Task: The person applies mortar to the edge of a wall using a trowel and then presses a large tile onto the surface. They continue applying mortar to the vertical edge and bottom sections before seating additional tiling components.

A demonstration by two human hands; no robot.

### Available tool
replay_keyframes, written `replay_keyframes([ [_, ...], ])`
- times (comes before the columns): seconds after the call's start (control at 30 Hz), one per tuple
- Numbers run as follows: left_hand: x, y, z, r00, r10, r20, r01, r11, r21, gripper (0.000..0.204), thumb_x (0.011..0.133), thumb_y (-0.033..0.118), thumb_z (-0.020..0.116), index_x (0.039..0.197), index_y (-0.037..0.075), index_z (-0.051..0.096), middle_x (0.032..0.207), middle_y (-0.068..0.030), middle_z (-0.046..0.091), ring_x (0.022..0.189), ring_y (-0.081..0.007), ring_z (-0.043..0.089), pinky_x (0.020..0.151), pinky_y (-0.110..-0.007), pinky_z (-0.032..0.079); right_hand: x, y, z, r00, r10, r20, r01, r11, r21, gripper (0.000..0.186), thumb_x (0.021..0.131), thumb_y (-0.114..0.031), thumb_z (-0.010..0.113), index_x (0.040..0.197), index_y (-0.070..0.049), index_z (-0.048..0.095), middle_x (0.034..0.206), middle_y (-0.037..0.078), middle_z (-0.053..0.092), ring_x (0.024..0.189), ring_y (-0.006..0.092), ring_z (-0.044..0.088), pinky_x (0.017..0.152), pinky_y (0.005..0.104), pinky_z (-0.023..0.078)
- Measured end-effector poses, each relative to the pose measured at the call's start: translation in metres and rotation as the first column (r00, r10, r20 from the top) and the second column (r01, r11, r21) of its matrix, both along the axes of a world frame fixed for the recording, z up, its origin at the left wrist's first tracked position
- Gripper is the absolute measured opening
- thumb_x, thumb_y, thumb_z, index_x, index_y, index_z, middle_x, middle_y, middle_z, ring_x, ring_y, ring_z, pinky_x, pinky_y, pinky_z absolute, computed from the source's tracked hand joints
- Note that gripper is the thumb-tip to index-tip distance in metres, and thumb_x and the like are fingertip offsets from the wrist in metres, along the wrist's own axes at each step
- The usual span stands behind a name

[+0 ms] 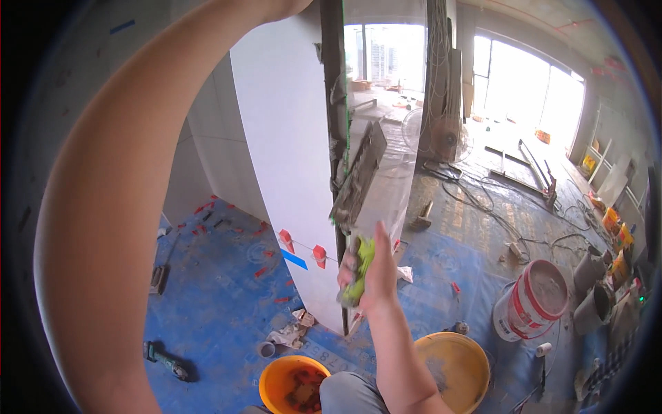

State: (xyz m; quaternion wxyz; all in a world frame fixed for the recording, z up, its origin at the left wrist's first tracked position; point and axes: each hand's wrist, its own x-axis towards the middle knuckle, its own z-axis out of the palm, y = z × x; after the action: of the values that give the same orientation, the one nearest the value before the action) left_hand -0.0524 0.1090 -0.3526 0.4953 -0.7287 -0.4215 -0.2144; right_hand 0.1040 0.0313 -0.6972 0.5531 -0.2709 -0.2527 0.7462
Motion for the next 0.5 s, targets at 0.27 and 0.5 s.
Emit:
replay_keyframes([
  [0.27, 0.025, -0.030, -0.008, 0.936, 0.099, 0.337, -0.027, 0.977, -0.212, 0.066, 0.096, 0.059, 0.044, 0.103, -0.005, 0.061, 0.097, -0.0265, 0.066, 0.096, -0.0441, 0.061, 0.086, -0.049, 0.047, 0.063, 0.065, 0.025, 0.956, -0.271, -0.116, 0.275, 0.961, 0.024, 0.048, 0.092, -0.062, 0.050, 0.076, -0.016, 0.047, 0.059, -0.002, 0.043, 0.046, 0.0117, 0.040, 0.045, 0.0290, 0.035],
  [0.5, 0.017, -0.028, -0.022, 0.863, 0.165, 0.478, -0.022, 0.956, -0.292, 0.069, 0.097, 0.060, 0.039, 0.115, -0.002, 0.062, 0.098, -0.0194, 0.068, 0.092, -0.0342, 0.064, 0.085, -0.044, 0.048, 0.037, -0.022, -0.056, 0.999, -0.015, -0.033, 0.015, 1.000, 0.002, 0.053, 0.090, -0.064, 0.049, 0.079, -0.012, 0.053, 0.057, 0.001, 0.045, 0.046, 0.0164, 0.044, 0.045, 0.0321, 0.037],
])
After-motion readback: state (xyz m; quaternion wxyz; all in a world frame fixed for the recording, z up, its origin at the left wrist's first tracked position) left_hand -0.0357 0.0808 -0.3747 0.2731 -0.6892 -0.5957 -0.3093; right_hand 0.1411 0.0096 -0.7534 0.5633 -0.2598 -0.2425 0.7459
